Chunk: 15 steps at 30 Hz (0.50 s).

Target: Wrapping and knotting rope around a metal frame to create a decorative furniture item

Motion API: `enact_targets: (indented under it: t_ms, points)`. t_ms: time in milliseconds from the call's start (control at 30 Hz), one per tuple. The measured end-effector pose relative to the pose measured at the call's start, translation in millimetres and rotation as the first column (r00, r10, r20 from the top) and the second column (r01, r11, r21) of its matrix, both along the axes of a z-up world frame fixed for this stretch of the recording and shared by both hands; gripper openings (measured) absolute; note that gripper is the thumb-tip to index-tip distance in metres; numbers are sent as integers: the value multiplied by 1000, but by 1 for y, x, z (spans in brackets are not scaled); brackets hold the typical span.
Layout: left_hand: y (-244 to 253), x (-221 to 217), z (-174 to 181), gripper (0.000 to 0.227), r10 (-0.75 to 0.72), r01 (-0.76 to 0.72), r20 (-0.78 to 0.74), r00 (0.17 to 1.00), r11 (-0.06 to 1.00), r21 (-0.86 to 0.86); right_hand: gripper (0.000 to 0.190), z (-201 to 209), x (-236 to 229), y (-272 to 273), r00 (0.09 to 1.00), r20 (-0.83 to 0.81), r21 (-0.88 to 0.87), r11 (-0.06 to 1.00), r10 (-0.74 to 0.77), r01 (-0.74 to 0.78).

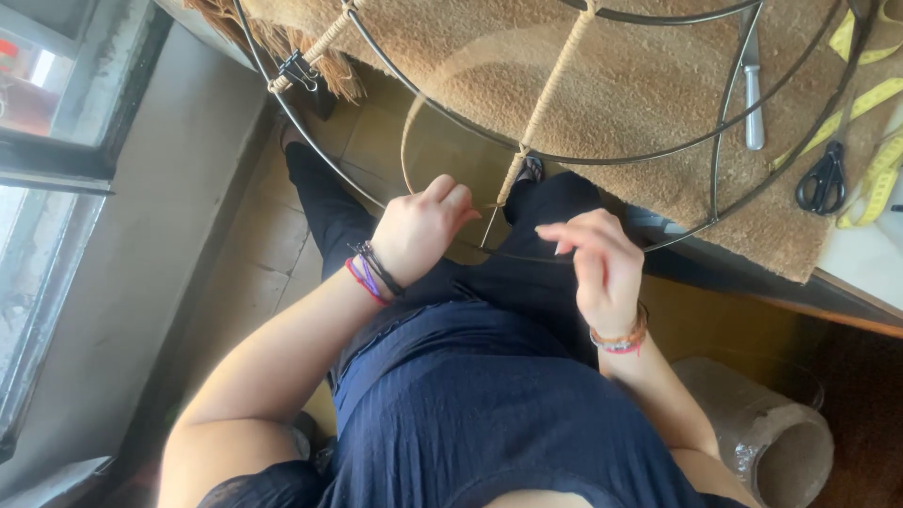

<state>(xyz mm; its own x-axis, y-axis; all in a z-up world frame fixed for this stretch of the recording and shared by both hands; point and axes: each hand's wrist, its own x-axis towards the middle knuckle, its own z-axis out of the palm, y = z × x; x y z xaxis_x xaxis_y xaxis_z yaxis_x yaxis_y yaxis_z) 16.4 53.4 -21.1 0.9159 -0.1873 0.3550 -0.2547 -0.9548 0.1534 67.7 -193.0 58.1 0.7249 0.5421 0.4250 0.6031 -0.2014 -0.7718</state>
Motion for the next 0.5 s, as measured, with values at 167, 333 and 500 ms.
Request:
enact_targets:
  t_ms: [167, 333, 500]
  points:
    - [4, 13, 11, 20, -56, -30, -292, 955, 959, -283, 21, -56, 12, 17, 993, -104, -102, 994, -61, 51]
    - [17, 28, 33, 22, -281, -101, -585, 761, 839, -535, 13, -113, 15, 17, 991, 100, -318, 941, -91, 118]
    - [61, 79, 3, 24, -343, -123, -721, 602, 853, -508, 25, -128, 22, 8, 983, -132, -369, 927, -130, 73]
